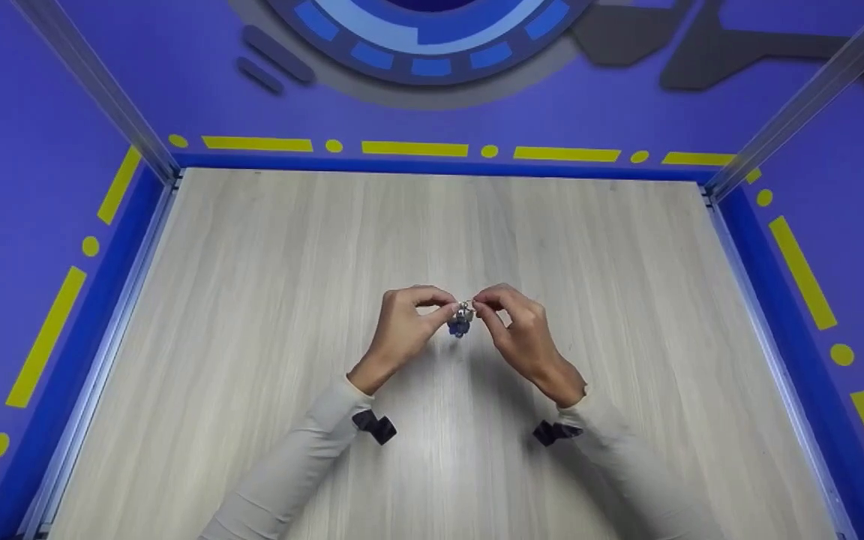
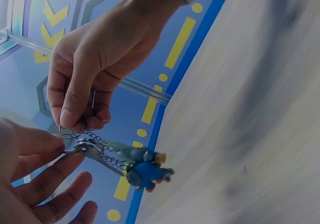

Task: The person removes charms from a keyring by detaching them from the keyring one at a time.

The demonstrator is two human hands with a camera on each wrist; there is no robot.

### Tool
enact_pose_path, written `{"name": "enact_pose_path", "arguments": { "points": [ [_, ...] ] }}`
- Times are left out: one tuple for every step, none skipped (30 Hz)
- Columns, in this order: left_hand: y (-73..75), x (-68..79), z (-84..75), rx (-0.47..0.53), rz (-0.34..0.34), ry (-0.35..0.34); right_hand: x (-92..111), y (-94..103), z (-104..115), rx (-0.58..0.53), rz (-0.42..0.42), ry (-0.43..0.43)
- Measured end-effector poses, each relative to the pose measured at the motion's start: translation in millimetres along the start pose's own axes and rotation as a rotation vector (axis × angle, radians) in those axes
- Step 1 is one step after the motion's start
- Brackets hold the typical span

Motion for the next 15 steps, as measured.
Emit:
{"name": "enact_pose_path", "arguments": {
  "points": [
    [0.7,0.2,0.5,0.022,-0.008,0.003,0.4,0.5,0.0,0.006,-0.012,0.006],
    [1.2,0.4,0.8,0.043,-0.013,0.005,0.7,0.9,0.0,0.011,-0.023,0.012],
    [1.5,0.5,0.9,0.064,-0.021,0.006,1.0,1.3,0.1,0.016,-0.03,0.013],
    [1.6,0.6,1.1,0.081,-0.03,0.008,1.1,1.8,0.2,0.019,-0.041,0.016],
    [1.8,0.6,1.2,0.093,-0.036,0.009,1.1,2.2,0.5,0.02,-0.05,0.019],
    [2.0,0.7,1.4,0.107,-0.042,0.007,1.4,2.5,0.6,0.02,-0.058,0.019],
    [2.1,0.7,1.6,0.122,-0.045,0.006,1.4,2.9,0.8,0.018,-0.065,0.018],
    [2.4,0.9,2.0,0.136,-0.05,0.006,1.6,3.2,0.7,0.015,-0.07,0.016],
    [2.6,0.9,2.1,0.15,-0.053,0.008,1.7,3.6,0.6,0.01,-0.076,0.012],
    [2.6,1.1,2.3,0.166,-0.055,0.01,1.8,4.2,0.7,0.004,-0.084,0.008],
    [2.6,1.5,2.6,0.186,-0.055,0.014,2.1,4.7,0.6,-0.006,-0.092,0.003],
    [2.3,1.9,3.0,0.211,-0.054,0.018,2.4,5.3,0.3,-0.016,-0.1,-0.004],
    [1.9,2.3,3.4,0.238,-0.053,0.024,2.8,5.7,0.0,-0.03,-0.107,-0.011],
    [1.6,2.9,4.2,0.27,-0.054,0.03,3.2,6.1,-0.3,-0.045,-0.111,-0.02],
    [1.0,3.4,5.0,0.297,-0.054,0.034,3.6,6.5,-0.5,-0.061,-0.114,-0.031]
  ]
}}
Point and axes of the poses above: each hand's wrist, its own x-axis away from the middle knuckle, its own y-axis out of the back of the hand, z = x × y, the point moved 7 cm from there along -x, towards the middle knuckle, and after that the axes turned 15 degrees about x, right-handed, at the moved point
